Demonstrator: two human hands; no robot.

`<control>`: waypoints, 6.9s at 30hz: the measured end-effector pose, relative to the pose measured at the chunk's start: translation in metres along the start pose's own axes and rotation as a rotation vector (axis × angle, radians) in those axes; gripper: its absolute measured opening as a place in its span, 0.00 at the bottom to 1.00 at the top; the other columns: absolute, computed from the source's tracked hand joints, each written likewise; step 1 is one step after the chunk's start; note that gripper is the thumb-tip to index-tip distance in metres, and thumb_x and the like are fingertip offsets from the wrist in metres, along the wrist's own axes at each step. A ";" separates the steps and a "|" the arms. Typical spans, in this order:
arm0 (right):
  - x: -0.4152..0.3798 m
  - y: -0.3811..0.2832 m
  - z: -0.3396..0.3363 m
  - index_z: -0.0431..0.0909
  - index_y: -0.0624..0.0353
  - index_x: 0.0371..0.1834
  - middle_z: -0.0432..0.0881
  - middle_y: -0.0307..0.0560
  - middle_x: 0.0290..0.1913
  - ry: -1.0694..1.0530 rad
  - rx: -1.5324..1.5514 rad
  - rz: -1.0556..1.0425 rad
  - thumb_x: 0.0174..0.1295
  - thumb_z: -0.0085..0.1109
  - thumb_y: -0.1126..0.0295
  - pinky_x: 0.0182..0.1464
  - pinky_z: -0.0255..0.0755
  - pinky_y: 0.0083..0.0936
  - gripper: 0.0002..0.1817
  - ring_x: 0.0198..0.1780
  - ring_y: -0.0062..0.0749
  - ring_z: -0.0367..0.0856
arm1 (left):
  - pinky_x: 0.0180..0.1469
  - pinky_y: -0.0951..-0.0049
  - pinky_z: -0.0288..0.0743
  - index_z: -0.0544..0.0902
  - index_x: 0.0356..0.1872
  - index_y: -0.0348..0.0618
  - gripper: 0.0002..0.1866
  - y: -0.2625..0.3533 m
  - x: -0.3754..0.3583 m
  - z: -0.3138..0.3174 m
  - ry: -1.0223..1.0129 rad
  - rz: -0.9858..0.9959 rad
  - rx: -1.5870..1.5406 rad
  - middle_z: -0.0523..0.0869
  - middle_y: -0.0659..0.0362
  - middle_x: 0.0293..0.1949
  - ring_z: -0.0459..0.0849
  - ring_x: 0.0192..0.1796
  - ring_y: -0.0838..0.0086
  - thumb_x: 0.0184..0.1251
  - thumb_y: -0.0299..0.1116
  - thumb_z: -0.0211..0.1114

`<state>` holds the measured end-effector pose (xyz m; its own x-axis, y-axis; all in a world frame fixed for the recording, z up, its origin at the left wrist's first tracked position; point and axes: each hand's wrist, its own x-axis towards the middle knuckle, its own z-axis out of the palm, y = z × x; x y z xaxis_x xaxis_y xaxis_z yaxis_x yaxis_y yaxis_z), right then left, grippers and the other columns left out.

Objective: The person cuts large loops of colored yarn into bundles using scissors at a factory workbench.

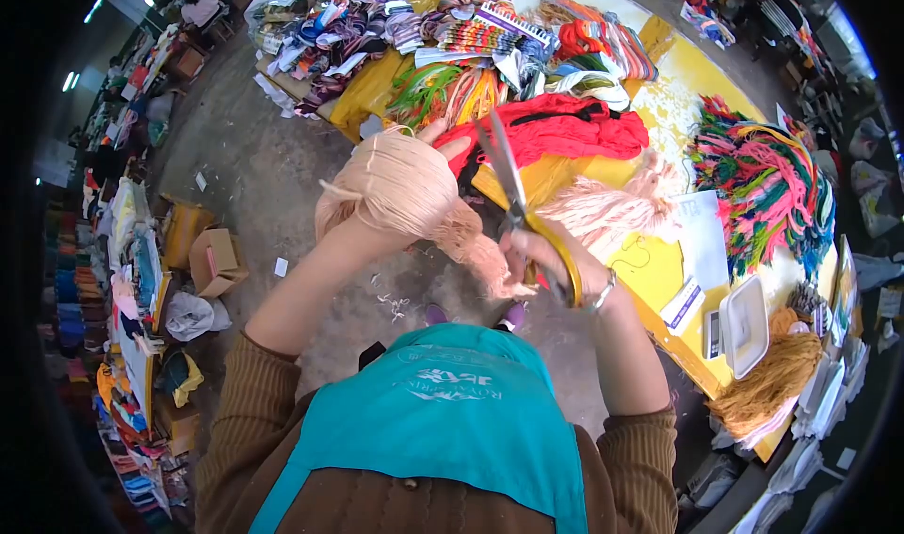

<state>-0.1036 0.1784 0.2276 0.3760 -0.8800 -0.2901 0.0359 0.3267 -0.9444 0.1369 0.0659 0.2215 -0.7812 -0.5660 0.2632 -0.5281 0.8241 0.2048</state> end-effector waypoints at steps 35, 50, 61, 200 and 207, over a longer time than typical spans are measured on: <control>0.000 0.005 0.007 0.75 0.63 0.35 0.72 0.36 0.21 -0.064 -0.283 -0.006 0.65 0.61 0.46 0.24 0.67 0.19 0.26 0.22 0.18 0.73 | 0.75 0.48 0.48 0.71 0.66 0.57 0.28 0.016 -0.008 0.041 -0.039 0.180 0.211 0.68 0.62 0.71 0.67 0.69 0.68 0.67 0.54 0.47; -0.006 0.076 -0.009 0.72 0.66 0.46 0.71 0.38 0.24 0.136 -0.061 -0.327 0.66 0.49 0.43 0.32 0.64 0.19 0.30 0.28 0.21 0.69 | 0.69 0.57 0.65 0.78 0.46 0.42 0.12 0.024 0.023 -0.025 0.170 -0.367 -1.597 0.82 0.51 0.55 0.75 0.65 0.59 0.75 0.39 0.54; 0.021 0.083 0.037 0.76 0.61 0.49 0.78 0.38 0.33 0.143 -0.114 -0.467 0.53 0.55 0.77 0.36 0.72 0.19 0.17 0.33 0.19 0.76 | 0.60 0.65 0.68 0.75 0.34 0.46 0.13 0.010 0.050 -0.120 0.335 -0.100 -2.371 0.69 0.69 0.22 0.71 0.29 0.79 0.78 0.41 0.50; 0.072 0.064 0.022 0.72 0.57 0.41 0.78 0.51 0.27 0.483 -0.562 -0.751 0.45 0.79 0.57 0.33 0.74 0.36 0.28 0.29 0.50 0.80 | 0.34 0.78 0.72 0.70 0.23 0.45 0.17 0.079 0.136 -0.302 0.426 0.271 -1.927 0.65 0.69 0.14 0.64 0.16 0.83 0.77 0.33 0.49; 0.074 0.059 0.019 0.72 0.58 0.41 0.78 0.51 0.28 0.461 -0.568 -0.827 0.44 0.79 0.56 0.34 0.74 0.37 0.28 0.30 0.50 0.80 | 0.31 0.80 0.72 0.71 0.24 0.44 0.15 0.082 0.138 -0.298 0.610 0.242 -1.918 0.66 0.68 0.15 0.65 0.15 0.84 0.76 0.32 0.51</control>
<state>-0.0555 0.1389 0.1532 0.0468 -0.8365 0.5459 -0.3577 -0.5243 -0.7728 0.0855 0.0489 0.5555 -0.3590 -0.7397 0.5692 0.8335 0.0203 0.5522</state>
